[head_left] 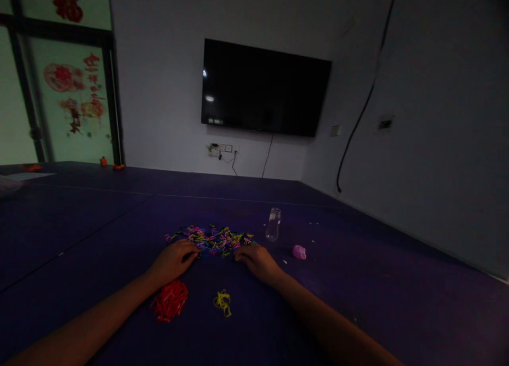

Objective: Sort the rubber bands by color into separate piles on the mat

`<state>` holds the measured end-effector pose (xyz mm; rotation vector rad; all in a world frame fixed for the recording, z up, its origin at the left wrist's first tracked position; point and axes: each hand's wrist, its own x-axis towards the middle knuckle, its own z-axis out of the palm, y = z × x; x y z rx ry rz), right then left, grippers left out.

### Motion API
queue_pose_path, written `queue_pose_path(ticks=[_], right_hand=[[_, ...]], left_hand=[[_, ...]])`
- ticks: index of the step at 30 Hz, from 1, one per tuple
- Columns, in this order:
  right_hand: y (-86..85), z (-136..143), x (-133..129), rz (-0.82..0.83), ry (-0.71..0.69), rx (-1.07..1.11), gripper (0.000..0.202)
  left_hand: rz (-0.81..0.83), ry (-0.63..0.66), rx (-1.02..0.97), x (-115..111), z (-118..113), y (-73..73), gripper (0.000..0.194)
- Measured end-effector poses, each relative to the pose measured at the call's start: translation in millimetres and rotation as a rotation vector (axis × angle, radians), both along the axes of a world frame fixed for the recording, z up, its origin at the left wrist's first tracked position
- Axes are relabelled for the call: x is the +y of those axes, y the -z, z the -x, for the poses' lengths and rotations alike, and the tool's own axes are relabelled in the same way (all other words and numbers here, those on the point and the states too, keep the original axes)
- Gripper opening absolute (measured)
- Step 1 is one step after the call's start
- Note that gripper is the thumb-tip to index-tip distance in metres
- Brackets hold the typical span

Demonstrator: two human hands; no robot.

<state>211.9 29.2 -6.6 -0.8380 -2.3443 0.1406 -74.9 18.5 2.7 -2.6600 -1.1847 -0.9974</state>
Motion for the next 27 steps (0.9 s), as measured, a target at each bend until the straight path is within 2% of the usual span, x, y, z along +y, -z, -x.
queue_pose_path(ticks=[8, 16, 22, 25, 27], right_hand=[[-2.9, 0.1, -3.1, 0.094, -0.003, 0.05, 0.018], [-1.7, 0.8, -3.7, 0.087, 0.067, 0.104, 0.021], [-3.2, -1.3, -2.6, 0.093, 0.121, 0.323, 0.018], [-6.3, 4.1, -7.9, 0.179, 0.162, 0.51, 0.014], [-7.8, 13.1, -18.2, 0.276, 0.117, 0.583, 0.015]], left_hand=[[0.007, -0.011, -0.004, 1.1, 0.2, 1.1, 0.02], [-0.002, 0.007, -0.017, -0.2, 0.2, 0.7, 0.021], [0.004, 0.007, -0.015, -0.9, -0.4, -0.6, 0.021], [0.006, -0.003, -0.009, -0.2, 0.2, 0.0, 0.02], [0.008, -0.005, -0.009, 0.3, 0.9, 0.4, 0.02]])
